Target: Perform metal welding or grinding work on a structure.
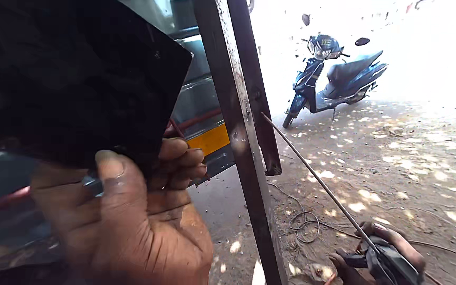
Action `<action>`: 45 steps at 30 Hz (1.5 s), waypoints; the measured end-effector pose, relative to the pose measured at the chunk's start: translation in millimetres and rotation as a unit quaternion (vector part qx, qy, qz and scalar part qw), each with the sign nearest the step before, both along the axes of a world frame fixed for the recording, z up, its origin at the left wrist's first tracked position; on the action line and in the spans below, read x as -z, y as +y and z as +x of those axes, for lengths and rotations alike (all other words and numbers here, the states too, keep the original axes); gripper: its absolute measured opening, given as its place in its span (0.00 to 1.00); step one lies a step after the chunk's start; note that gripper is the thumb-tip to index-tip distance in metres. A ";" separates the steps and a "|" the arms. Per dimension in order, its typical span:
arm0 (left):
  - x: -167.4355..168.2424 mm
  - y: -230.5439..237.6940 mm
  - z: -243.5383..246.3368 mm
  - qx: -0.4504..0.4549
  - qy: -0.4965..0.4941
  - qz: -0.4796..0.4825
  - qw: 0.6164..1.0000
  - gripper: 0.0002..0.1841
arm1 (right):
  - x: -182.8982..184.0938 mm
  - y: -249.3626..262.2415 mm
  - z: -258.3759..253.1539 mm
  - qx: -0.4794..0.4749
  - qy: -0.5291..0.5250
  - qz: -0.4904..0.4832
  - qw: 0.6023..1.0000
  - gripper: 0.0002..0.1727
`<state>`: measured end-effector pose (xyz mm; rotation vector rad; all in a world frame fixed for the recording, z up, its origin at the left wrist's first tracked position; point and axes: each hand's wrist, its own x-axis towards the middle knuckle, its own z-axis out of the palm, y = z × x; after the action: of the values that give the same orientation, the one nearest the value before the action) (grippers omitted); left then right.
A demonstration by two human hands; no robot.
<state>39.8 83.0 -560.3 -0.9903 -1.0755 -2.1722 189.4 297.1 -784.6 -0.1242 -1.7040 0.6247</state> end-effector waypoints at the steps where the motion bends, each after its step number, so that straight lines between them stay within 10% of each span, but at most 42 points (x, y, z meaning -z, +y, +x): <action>1: 4.9 0.9 6.7 0.001 0.012 0.002 1.000 0.14 | 8.2 2.1 -6.7 -0.001 0.012 -0.001 1.000 0.46; 14: 10.3 28.0 83.6 0.043 0.008 0.022 0.999 0.11 | 16.8 -4.2 7.6 0.004 -0.001 -0.011 1.000 0.48; 45: 20.7 28.7 76.2 0.091 -0.088 -0.023 0.992 0.12 | 8.4 -12.7 -12.3 -0.003 -0.009 -0.024 1.000 0.49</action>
<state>116.0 111.7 -581.0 -0.9647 -1.1593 -2.4303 177.1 284.4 -793.1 -0.1591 -1.7087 0.6721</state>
